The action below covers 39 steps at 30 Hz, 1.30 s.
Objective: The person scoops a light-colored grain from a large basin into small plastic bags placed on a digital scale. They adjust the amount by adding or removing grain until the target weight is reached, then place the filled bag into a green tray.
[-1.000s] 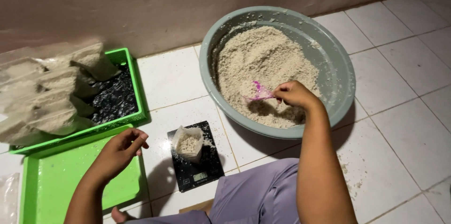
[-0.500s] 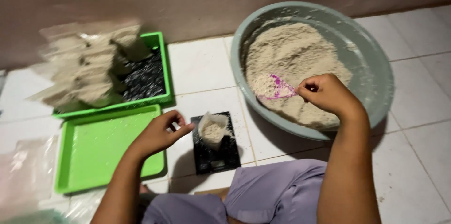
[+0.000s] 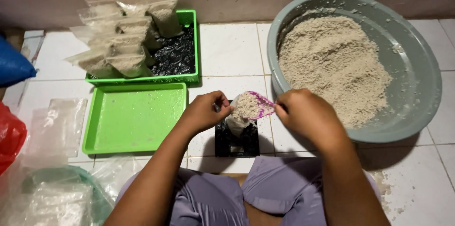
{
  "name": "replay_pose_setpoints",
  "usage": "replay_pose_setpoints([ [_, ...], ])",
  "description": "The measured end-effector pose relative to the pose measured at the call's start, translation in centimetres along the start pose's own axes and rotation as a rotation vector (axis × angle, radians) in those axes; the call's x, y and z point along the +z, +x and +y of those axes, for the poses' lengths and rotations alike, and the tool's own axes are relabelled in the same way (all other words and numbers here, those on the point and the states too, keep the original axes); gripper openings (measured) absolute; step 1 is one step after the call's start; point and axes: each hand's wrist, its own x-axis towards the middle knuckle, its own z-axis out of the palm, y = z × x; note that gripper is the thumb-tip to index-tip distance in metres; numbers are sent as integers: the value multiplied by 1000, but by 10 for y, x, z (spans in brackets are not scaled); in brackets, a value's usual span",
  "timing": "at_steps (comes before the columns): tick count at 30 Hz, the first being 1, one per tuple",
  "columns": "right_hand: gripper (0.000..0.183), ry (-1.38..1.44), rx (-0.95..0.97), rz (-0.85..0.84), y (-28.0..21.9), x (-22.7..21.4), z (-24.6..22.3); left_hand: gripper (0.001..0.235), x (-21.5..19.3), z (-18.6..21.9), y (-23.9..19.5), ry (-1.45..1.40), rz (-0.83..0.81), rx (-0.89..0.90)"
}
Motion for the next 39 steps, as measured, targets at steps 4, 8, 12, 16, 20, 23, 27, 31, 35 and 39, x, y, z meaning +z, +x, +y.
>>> replay_pose_setpoints([
  [4,18,-188,-94,133,12,61,0,20,3,-7,5,10,9,6],
  [8,16,-413,-166,340,11,82,-19,18,1,-2,0,16,17,15],
  [12,19,-454,-148,390,-6,54,-29,19,-5,5,-7,13,10,49],
  [16,19,-457,-137,375,-16,38,-24,21,-11,13,-12,2,11,31],
  [20,18,-405,-108,368,-20,29,-18,23,-12,12,-12,17,8,25],
  [23,19,-320,-101,294,-15,36,-15,23,-11,11,-10,23,-6,31],
  [27,19,-220,-97,198,-7,46,-23,22,-6,6,-7,29,-25,39],
  [31,19,-232,-131,205,4,60,-18,21,-9,9,-9,37,-12,37],
  [35,19,-296,-116,212,0,54,-17,23,-12,13,-12,15,-29,31],
  [39,19,-364,-127,254,-2,55,-19,24,-11,12,-11,24,-28,36],
])
